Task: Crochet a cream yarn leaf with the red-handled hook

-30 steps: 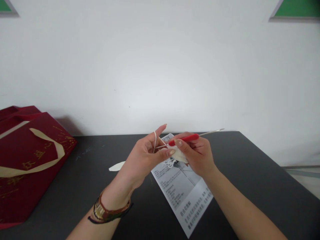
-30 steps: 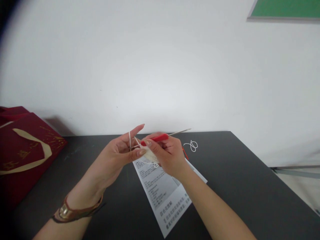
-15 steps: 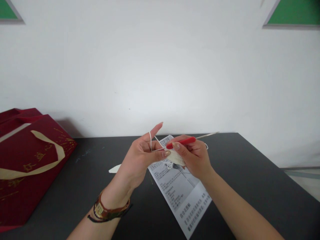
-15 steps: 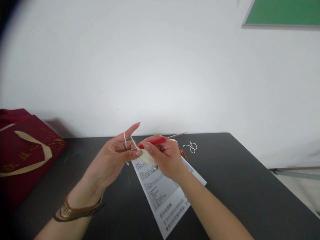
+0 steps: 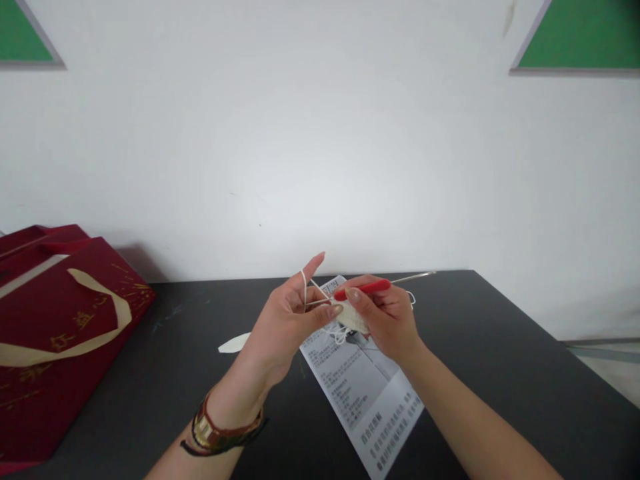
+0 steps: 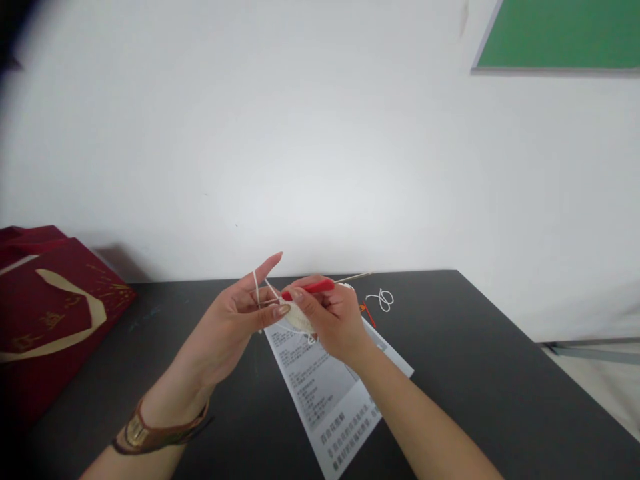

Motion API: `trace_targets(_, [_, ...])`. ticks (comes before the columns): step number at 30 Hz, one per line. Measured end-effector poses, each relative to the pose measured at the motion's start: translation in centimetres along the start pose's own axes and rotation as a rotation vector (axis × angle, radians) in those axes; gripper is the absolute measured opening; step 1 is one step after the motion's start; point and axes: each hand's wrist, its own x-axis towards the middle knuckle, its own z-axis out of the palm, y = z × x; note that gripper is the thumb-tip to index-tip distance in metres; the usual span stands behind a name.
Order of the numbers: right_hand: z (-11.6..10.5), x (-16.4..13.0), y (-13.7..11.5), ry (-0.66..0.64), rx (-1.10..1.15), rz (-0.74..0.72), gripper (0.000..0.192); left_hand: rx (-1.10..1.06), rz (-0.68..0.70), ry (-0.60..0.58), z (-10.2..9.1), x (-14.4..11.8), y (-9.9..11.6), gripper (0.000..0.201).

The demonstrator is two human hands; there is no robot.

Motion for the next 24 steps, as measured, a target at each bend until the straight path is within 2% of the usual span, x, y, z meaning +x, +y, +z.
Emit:
trace_targets(3, [0.0,0.0,0.3,0.006,0.037,0.024,0.018,-0.002,0.029,0.03,0.1,-0.2,0.1,0.076])
trace_targets(6, [0.1,-0.1,0.5,0.02,0.103,0.051,0.019,-0.001,0.034,0.009,0.2,-0.4,0.1,0.078])
trace_targets(11, [0.7,-0.2,0.1,0.08,0.32,0.069,0.014,0.051,0.083,0.086,0.5,-0.8,0.4,0.082])
trace_targets(17, [1.6,-0.3,-1.0,0.141,0.61,0.287,0.015,0.165,0.143,0.141,1.1,-1.6,0.9,0.082])
trace_targets(19, [1.7,-0.3,-1.1,0.13,0.643,0.306,0.015,0.197,0.176,0.177,1.4,-1.9,1.0,0.081])
trace_targets(24, [1.9,-0.7,-1.2,0.104,0.54,0.224,0.013,0.234,0.205,0.222,1.6,-2.1,1.1,0.076])
